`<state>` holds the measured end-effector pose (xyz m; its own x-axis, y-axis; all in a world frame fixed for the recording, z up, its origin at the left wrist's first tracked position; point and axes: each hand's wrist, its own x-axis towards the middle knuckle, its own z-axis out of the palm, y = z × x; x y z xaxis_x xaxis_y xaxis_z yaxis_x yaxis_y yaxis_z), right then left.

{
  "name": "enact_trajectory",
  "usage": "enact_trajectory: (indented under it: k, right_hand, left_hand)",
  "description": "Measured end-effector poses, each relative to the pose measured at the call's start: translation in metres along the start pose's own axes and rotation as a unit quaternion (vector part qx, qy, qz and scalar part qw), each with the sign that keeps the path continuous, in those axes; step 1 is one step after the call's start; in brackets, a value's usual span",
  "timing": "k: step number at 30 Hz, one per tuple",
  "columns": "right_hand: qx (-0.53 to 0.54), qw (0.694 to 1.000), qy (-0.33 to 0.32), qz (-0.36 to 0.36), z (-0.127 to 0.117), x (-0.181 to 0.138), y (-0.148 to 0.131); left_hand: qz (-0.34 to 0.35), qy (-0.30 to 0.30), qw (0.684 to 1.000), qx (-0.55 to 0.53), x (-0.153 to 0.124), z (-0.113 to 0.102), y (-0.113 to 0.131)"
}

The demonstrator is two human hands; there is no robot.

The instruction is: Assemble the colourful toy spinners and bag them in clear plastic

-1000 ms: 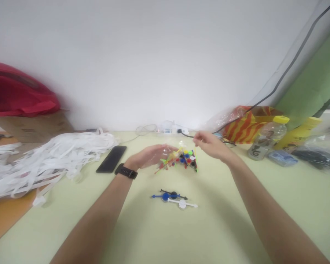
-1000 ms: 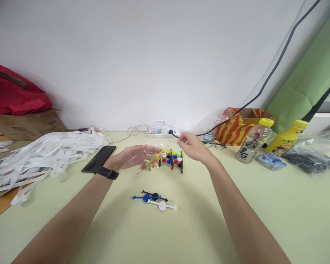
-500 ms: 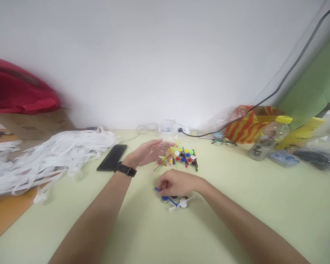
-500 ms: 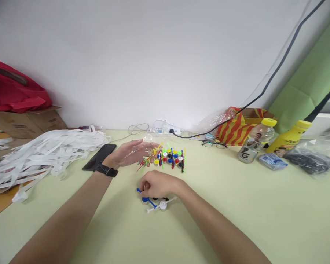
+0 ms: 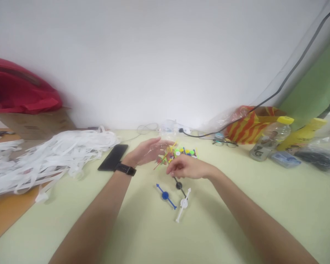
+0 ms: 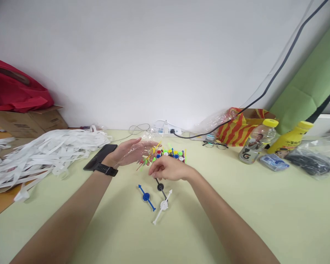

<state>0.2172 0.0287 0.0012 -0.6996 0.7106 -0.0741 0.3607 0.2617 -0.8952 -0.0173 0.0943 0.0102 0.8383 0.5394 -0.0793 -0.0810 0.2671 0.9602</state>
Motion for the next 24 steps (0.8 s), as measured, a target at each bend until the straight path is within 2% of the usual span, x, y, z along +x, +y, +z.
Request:
enact_trajectory:
  k: [4,7,9,12,14,17,24]
  right_hand:
    - [0.072,0.995,0.065,0.004,-0.034,-0.022,-0.009]
    - [0.128,0.978,0.163,-0.019,-0.060,-0.040,-0.010]
    - [0.168,0.953,0.246,-0.052,-0.074,-0.049,-0.008]
    - [0.206,0.898,0.372,-0.117,-0.090,-0.060,-0.007]
    - [0.211,0.865,0.427,-0.158,-0.095,-0.064,-0.008]
    - [0.196,0.857,0.441,-0.181,-0.094,-0.065,-0.012]
    - [0.187,0.891,0.382,-0.159,-0.076,-0.053,-0.020]
  left_hand:
    - [-0.001,0.006,1.000,-0.015,-0.002,-0.002,0.002]
    - [0.004,0.002,1.000,-0.020,-0.002,-0.004,0.002]
    - [0.002,-0.004,1.000,-0.018,-0.001,-0.004,0.001]
    - [-0.012,-0.015,1.000,-0.008,0.000,-0.003,-0.002]
    - [-0.021,-0.023,1.000,0.000,0.000,-0.002,-0.003]
    - [-0.025,-0.034,0.999,0.012,0.002,0.001,-0.005]
    - [-0.041,-0.078,0.996,0.016,0.009,0.015,-0.007]
